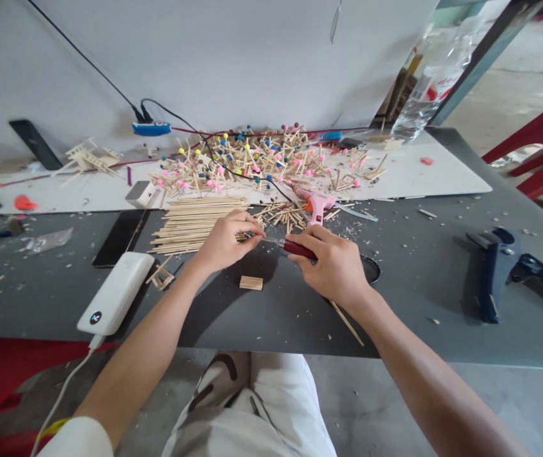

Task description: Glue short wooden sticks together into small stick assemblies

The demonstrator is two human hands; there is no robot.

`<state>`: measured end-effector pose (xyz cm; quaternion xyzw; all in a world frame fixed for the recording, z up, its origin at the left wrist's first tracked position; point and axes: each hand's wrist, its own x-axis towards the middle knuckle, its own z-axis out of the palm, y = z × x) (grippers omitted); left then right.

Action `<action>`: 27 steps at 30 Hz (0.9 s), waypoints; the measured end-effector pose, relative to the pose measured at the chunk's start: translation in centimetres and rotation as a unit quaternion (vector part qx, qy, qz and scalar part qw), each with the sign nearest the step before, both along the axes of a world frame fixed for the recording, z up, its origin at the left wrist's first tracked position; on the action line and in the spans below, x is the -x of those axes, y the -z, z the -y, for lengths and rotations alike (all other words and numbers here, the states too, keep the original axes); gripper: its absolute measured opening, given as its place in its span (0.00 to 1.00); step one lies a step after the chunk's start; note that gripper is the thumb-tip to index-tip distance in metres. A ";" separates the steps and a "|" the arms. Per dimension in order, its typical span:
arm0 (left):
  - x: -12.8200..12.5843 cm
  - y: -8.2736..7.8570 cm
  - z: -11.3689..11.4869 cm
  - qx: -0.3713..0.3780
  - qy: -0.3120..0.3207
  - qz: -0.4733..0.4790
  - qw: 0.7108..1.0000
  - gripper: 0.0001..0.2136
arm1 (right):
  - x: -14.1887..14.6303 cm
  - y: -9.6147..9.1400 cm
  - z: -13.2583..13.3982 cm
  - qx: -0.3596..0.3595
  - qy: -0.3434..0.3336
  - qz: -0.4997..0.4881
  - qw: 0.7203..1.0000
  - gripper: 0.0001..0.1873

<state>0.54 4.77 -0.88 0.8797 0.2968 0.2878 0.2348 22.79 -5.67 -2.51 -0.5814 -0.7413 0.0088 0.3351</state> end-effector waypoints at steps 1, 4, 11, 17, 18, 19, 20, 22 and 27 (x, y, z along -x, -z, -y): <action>0.1 0.1 -0.1 -0.006 0.000 -0.003 1.000 0.05 | 0.0 0.0 0.0 0.001 0.002 -0.002 1.000 0.16; 0.4 0.3 -0.5 -0.034 -0.005 -0.020 0.999 0.06 | -0.1 0.0 -0.1 0.008 0.001 -0.017 1.000 0.15; 1.0 0.6 -1.2 -0.034 -0.116 0.003 0.993 0.14 | -0.4 -1.0 -0.3 0.096 -0.003 -0.114 0.989 0.15; 0.6 0.6 -0.6 -0.012 -0.073 0.087 0.994 0.09 | -0.3 -1.8 -0.1 0.326 -0.062 -0.294 0.896 0.30; 0.4 0.5 -0.4 -0.011 -0.057 0.087 0.994 0.10 | -0.2 -1.8 -0.1 0.340 -0.067 -0.308 0.886 0.30; 0.2 0.4 -0.1 -0.010 -0.043 0.086 0.995 0.10 | -0.2 -1.8 -0.1 0.350 -0.071 -0.316 0.879 0.30; 0.1 0.4 0.1 -0.008 -0.034 0.083 0.996 0.11 | -0.2 -1.8 -0.1 0.358 -0.075 -0.319 0.875 0.30; -0.2 0.3 0.5 -0.001 -0.027 0.078 0.997 0.14 | -0.1 -1.8 -0.1 0.361 -0.078 -0.320 0.872 0.31; -0.7 0.7 0.6 0.013 -0.051 0.067 0.996 0.15 | 0.0 -2.0 -0.1 0.359 -0.084 -0.307 0.877 0.30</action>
